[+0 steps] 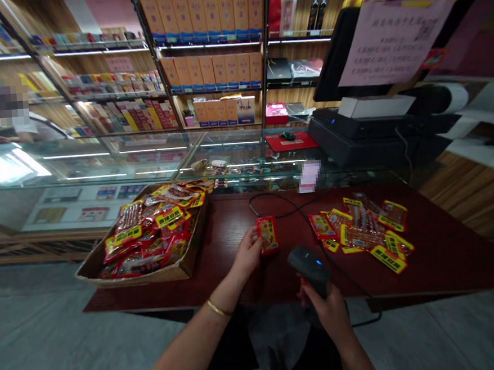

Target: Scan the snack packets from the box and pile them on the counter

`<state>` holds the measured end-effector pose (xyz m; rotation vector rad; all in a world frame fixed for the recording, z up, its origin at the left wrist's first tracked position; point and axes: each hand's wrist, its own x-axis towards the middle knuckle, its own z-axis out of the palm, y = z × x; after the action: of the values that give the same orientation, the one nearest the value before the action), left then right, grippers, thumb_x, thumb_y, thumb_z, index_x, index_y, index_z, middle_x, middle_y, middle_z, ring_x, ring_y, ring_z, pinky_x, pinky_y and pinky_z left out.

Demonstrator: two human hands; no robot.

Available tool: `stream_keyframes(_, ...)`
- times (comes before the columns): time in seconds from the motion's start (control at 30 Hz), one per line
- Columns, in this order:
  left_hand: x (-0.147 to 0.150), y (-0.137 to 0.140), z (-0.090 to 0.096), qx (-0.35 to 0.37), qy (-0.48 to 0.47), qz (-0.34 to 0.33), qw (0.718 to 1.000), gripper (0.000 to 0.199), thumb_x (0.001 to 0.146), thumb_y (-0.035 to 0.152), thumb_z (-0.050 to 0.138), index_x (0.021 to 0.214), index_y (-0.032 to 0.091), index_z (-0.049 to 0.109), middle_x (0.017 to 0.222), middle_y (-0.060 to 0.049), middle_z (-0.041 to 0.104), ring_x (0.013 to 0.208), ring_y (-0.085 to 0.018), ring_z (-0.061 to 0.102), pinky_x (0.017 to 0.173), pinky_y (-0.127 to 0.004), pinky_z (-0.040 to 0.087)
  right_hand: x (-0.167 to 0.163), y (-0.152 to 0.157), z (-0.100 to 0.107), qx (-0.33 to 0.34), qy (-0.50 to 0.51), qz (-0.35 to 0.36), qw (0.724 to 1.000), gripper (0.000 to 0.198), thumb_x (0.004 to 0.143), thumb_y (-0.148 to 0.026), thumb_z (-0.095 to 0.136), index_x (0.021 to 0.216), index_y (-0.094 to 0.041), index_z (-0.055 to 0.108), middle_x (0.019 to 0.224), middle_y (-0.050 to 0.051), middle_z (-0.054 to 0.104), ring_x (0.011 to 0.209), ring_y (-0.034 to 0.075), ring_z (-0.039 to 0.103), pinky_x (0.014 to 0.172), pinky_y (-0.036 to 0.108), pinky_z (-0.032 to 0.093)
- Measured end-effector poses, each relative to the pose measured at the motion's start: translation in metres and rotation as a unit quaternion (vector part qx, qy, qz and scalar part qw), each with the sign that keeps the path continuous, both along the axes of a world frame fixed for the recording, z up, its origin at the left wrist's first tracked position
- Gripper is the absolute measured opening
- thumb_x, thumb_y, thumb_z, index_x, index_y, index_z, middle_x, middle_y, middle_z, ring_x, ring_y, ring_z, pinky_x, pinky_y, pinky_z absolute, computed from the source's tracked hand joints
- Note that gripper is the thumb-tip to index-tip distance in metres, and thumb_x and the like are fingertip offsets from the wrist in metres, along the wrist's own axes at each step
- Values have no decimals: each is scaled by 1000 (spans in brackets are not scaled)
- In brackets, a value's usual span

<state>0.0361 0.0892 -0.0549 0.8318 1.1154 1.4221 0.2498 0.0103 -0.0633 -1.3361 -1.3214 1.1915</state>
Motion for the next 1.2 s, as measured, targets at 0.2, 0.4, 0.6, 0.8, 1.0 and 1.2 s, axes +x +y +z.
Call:
stream_keyframes(0.2,90,78,43,-59,15,-158,986,18,81,15,67,99,13,68,82,-7,74,72,-16,71,69,-28,59,1,8,-6,0,11,-3,1000,57,77,-72,71,79,-15,74,56,5,71,49,22,66,51,30,52)
stream_keyframes(0.4,84,71,78,-42,108,-172,978,21,79,9,67,98,12,74,86,-8,76,72,-15,68,71,-27,58,0,7,-9,-4,0,-25,1000,60,77,-74,70,81,-14,75,57,6,73,50,23,67,52,31,52)
stream_keyframes(0.6,-80,-39,118,137,457,202,855,27,91,31,59,111,22,75,108,-6,77,93,-20,72,88,-32,56,6,4,-11,-17,-8,10,1000,54,78,-69,72,83,-15,77,60,7,74,55,24,70,56,31,55)
stream_keyframes(0.8,-204,-118,129,-83,683,339,642,36,92,33,55,119,18,73,115,-13,76,109,-31,69,100,-46,52,16,6,-27,-26,-38,9,999,62,68,-77,74,81,-17,80,63,9,78,61,27,75,59,31,59)
stream_keyframes(1.0,-216,-97,112,-103,738,253,617,48,92,41,59,133,18,66,138,-16,66,128,-35,59,110,-51,45,14,8,-22,-31,-41,-6,999,69,64,-82,73,85,-16,79,63,8,78,55,25,72,60,33,60)
stream_keyframes(1.2,-209,-62,118,-111,732,210,638,44,92,27,58,136,23,62,152,-13,55,147,-39,39,117,-64,30,11,8,-14,-43,-58,-9,997,75,61,-87,71,85,-17,79,67,9,79,63,28,75,61,34,60)
